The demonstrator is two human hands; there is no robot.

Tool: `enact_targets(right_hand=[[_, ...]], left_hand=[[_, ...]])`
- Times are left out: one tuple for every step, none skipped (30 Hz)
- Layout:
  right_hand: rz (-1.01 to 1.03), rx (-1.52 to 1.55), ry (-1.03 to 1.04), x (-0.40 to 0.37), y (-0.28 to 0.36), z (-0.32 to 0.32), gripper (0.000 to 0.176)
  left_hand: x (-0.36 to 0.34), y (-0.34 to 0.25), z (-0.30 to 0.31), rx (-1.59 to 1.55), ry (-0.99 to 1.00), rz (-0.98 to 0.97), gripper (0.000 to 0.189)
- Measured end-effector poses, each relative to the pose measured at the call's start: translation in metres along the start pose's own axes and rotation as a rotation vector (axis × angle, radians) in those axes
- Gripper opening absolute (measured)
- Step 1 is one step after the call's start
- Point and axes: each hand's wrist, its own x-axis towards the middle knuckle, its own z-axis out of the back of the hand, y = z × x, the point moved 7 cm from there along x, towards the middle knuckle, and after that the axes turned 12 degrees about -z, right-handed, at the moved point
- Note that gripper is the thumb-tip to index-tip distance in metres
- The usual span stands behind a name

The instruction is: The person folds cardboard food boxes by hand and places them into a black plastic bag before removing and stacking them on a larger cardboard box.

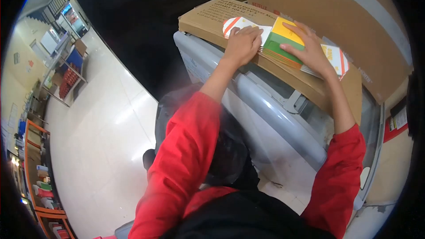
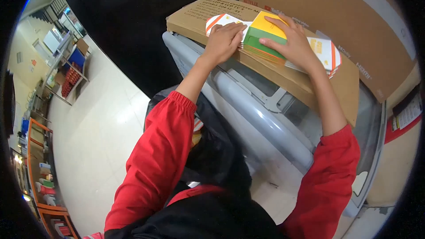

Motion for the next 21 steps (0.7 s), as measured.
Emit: enact_targets(right_hand=[[0.003, 0.015, 0.000, -0.001, -0.001, -0.001, 0.064], [-0.001, 0.029, -0.001, -0.001, -0.002, 0.000, 0.063], [-0.017, 0.034, -0.001, -0.002, -0.001, 0.002, 0.063], [-0.041, 0.040, 0.002, -0.003, 0.002, 0.003, 0.063], [-0.064, 0.043, 0.017, -0.004, 0.003, 0.003, 0.062], [-0.067, 0.041, 0.002, -0.005, 0.004, 0.005, 0.062], [-0.070, 0.045, 0.006, -0.005, 0.004, 0.006, 0.061], [-0.072, 0.058, 0.015, -0.006, 0.007, 0.002, 0.061], [-0.108, 0.108, 0.028, -0.008, 0.009, 0.000, 0.061], [-0.139, 0.157, 0.028, -0.010, 0.011, 0.000, 0.062], [-0.124, 0.154, 0.000, -0.012, 0.011, -0.004, 0.064], [-0.104, 0.143, -0.023, -0.011, 0.009, -0.005, 0.066], [-0.125, 0.137, -0.027, -0.009, 0.006, -0.007, 0.072], [-0.153, 0.134, -0.030, -0.010, 0.004, -0.009, 0.077], [-0.183, 0.151, -0.053, -0.011, 0.000, -0.010, 0.082], [-0.208, 0.171, -0.077, -0.011, -0.003, -0.011, 0.088], [-0.249, 0.193, -0.067, -0.012, -0.007, -0.013, 0.091], [-0.292, 0.217, -0.054, -0.014, -0.010, -0.014, 0.095], [-0.330, 0.230, -0.026, -0.017, -0.012, -0.014, 0.096], [-0.367, 0.248, 0.003, -0.018, -0.014, -0.014, 0.097], [-0.393, 0.262, 0.042, -0.016, -0.009, -0.015, 0.097]], left_hand=[[0.004, 0.005, -0.004, -0.015, 0.095, 0.055, 0.040], [0.009, 0.010, -0.003, 0.024, 0.140, 0.045, 0.042], [0.016, 0.019, -0.006, 0.061, 0.195, 0.029, 0.044], [0.020, 0.028, -0.010, 0.095, 0.255, 0.013, 0.047], [0.022, 0.037, -0.013, 0.090, 0.262, 0.015, 0.052], [0.024, 0.038, -0.016, 0.080, 0.243, 0.006, 0.053], [0.023, 0.038, -0.018, 0.067, 0.233, 0.015, 0.054], [0.018, 0.040, -0.019, 0.058, 0.230, 0.031, 0.055], [0.014, 0.040, -0.023, 0.038, 0.284, 0.070, 0.058], [0.013, 0.040, -0.028, 0.026, 0.330, 0.100, 0.061], [0.011, 0.040, -0.028, 0.022, 0.271, 0.093, 0.063], [0.010, 0.038, -0.026, 0.015, 0.203, 0.094, 0.066], [0.008, 0.039, -0.026, -0.006, 0.199, 0.110, 0.067], [0.006, 0.036, -0.024, -0.029, 0.204, 0.125, 0.067], [0.008, 0.035, -0.020, -0.039, 0.204, 0.134, 0.068], [0.010, 0.035, -0.018, -0.066, 0.194, 0.153, 0.067], [0.011, 0.033, -0.020, -0.091, 0.185, 0.175, 0.067], [0.009, 0.033, -0.018, -0.114, 0.179, 0.198, 0.067], [0.007, 0.031, -0.012, -0.121, 0.155, 0.184, 0.065], [0.005, 0.030, -0.005, -0.120, 0.134, 0.170, 0.064], [0.003, 0.028, 0.004, -0.111, 0.113, 0.153, 0.063]])
